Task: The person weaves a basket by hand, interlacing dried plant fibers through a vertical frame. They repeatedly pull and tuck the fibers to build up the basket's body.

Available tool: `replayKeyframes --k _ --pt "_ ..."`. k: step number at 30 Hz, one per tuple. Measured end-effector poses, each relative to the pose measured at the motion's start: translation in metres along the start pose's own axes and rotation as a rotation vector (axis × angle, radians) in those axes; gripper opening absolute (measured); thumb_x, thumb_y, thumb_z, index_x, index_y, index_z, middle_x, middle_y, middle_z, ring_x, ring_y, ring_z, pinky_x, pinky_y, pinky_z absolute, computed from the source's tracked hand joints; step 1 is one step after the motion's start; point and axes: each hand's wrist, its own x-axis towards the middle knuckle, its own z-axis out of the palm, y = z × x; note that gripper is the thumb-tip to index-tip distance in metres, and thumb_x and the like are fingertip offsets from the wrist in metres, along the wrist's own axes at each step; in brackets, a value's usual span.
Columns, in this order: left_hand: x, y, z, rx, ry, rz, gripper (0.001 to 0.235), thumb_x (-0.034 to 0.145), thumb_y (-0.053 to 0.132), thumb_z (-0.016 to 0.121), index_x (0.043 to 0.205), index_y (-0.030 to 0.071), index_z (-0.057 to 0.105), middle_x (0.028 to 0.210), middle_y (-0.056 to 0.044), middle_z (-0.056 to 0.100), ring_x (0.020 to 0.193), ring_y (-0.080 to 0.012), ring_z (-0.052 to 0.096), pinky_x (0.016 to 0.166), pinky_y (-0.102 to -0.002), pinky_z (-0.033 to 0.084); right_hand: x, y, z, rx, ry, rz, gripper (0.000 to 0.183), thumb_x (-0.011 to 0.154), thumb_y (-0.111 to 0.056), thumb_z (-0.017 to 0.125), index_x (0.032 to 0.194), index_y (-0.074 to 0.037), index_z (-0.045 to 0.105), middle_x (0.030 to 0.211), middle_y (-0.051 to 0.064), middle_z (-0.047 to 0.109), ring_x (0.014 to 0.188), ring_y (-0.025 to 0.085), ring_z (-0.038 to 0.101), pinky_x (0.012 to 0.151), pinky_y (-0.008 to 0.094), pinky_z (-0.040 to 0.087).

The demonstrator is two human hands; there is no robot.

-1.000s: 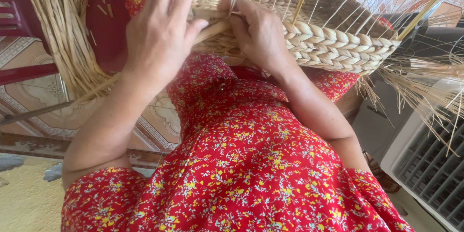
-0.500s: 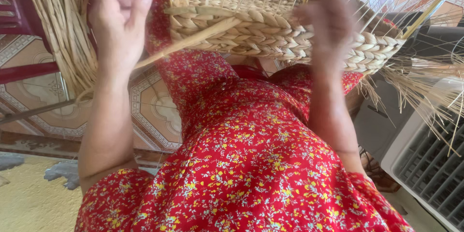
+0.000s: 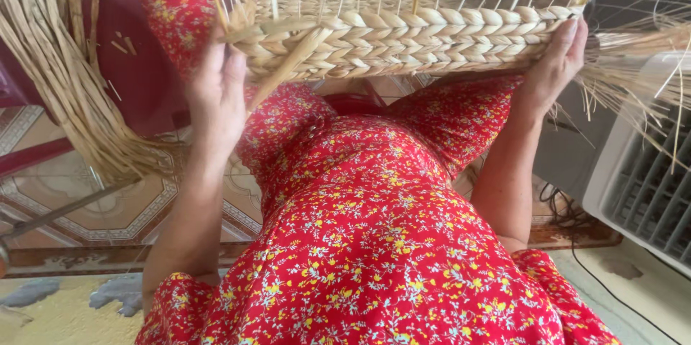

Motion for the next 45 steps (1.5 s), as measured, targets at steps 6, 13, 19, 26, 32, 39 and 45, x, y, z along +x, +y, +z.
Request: replayKeyframes --k 6,13,19,26,32,39,45 --pt "-0.022 -0.015 0.008 -0.009 0.053 -0.054 0.047 0.118 0.008 0.052 0.163 0.010 0.040 0.127 -0.009 0.071 0.109 -0.0154 0.069 0.094 -0.030 0.058 -0.016 0.021 -0.009 -0.223 -0.024 -0.236 0.049 0.120 -0.033 0.040 0.151 0.004 0.048 0.146 0.019 0.062 0.136 0.028 0.059 0.118 0.039 0.045" --pt "-0.027 -0.025 0.012 -0.028 0.114 -0.049 0.048 0.115 0.005 0.054 0.161 0.010 0.043 0.124 -0.006 0.071 0.107 -0.0155 0.069 0.092 -0.030 0.059 -0.019 0.036 -0.009 -0.340 -0.023 -0.292 0.051 0.123 -0.033 0.038 0.158 0.004 0.038 0.158 0.022 0.053 0.148 0.031 0.052 0.126 0.041 0.042" --pt "-0.012 -0.019 0.012 0.063 0.117 -0.174 0.041 0.113 0.011 0.055 0.154 0.012 0.051 0.111 -0.005 0.075 0.093 -0.0133 0.071 0.078 -0.031 0.058 -0.008 0.027 -0.007 -0.338 -0.056 -0.268 0.051 0.120 -0.034 0.038 0.156 0.002 0.040 0.149 0.020 0.063 0.139 0.030 0.064 0.119 0.038 0.050" --pt "-0.016 -0.021 0.011 0.127 0.172 -0.033 0.041 0.114 0.009 0.056 0.154 0.006 0.051 0.115 -0.012 0.076 0.102 -0.0183 0.074 0.088 -0.035 0.058 -0.016 0.020 -0.002 -0.426 -0.046 -0.343 0.046 0.123 -0.021 0.037 0.163 0.001 0.030 0.164 0.024 0.044 0.154 0.035 0.046 0.129 0.042 0.041" --pt "-0.029 -0.035 0.016 0.166 0.202 0.127 0.038 0.120 0.006 0.056 0.157 0.004 0.045 0.136 -0.018 0.070 0.127 -0.0237 0.072 0.105 -0.038 0.058 -0.024 0.026 0.000 -0.514 -0.026 -0.333 0.043 0.122 -0.015 0.040 0.161 0.000 0.033 0.164 0.022 0.045 0.154 0.034 0.046 0.130 0.043 0.042" --pt "-0.029 -0.024 0.020 0.147 0.180 -0.089 0.045 0.113 0.012 0.055 0.157 0.010 0.046 0.110 -0.010 0.077 0.094 -0.0167 0.074 0.083 -0.033 0.059 -0.013 0.046 -0.011 -0.539 -0.028 -0.282 0.044 0.119 -0.014 0.041 0.161 -0.002 0.035 0.158 0.019 0.054 0.146 0.029 0.059 0.120 0.039 0.048" --pt "-0.020 -0.014 0.016 0.273 0.148 -0.107 0.046 0.113 0.014 0.057 0.158 0.013 0.046 0.098 -0.008 0.075 0.083 -0.0145 0.071 0.074 -0.033 0.058 -0.009 0.050 -0.012 -0.492 -0.023 -0.406 0.047 0.119 -0.006 0.036 0.166 -0.003 0.033 0.161 0.026 0.048 0.148 0.034 0.053 0.118 0.043 0.049"
